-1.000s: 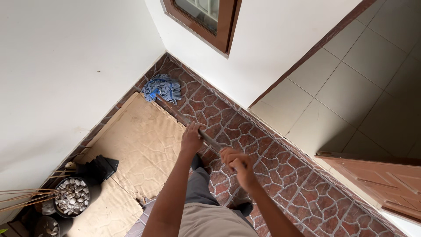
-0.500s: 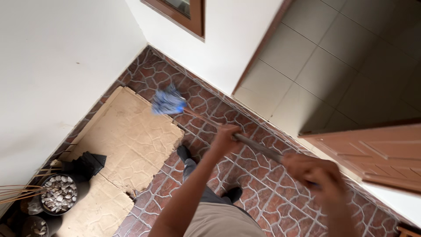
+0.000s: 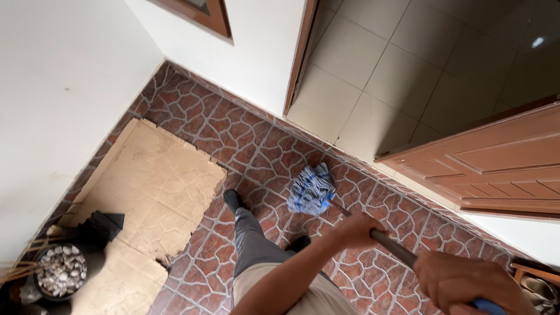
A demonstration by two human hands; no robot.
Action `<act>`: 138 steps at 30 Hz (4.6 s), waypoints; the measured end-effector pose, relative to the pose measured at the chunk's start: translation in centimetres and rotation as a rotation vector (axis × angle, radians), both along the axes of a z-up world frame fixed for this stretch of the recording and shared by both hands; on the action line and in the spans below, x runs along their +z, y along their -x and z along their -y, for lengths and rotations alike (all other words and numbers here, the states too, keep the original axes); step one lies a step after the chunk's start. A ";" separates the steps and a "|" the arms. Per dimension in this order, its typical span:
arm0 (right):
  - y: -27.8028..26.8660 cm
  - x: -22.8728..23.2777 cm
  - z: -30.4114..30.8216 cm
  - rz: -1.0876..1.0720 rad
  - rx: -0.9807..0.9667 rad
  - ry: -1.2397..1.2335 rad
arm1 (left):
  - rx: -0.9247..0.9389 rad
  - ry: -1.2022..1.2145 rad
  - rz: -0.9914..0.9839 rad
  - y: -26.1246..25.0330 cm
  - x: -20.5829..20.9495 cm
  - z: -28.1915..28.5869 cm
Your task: The person mops a tiled floor using a long-handled mop, moving it across the tiles in various directions.
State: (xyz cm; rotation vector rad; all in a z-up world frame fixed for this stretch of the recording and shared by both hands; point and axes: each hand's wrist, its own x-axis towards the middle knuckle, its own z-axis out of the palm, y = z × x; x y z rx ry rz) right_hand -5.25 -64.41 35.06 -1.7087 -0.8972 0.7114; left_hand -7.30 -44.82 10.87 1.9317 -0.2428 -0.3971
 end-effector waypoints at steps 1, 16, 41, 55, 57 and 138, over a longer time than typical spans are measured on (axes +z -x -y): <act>-1.0 -0.8 0.6 0.065 0.118 -0.046 | -0.011 -0.016 0.008 0.0 0.1 0.2; -5.8 -3.1 -3.5 -0.216 -0.009 -0.355 | 0.070 -0.371 -0.096 -5.4 -0.6 -12.4; -11.4 -17.0 -50.9 -0.208 -0.010 -0.435 | 0.913 -0.511 -0.110 -1.5 -6.6 -51.4; -14.5 -8.9 -33.2 -0.196 0.096 -0.279 | 0.707 -0.495 0.119 -7.6 -7.5 -41.7; -14.7 -7.3 -28.0 -0.143 0.077 -0.247 | 0.701 -0.408 0.287 -9.5 -7.5 -36.6; -29.1 2.4 -20.8 -0.002 0.158 -0.173 | 0.951 -0.369 0.140 -21.9 0.8 -24.1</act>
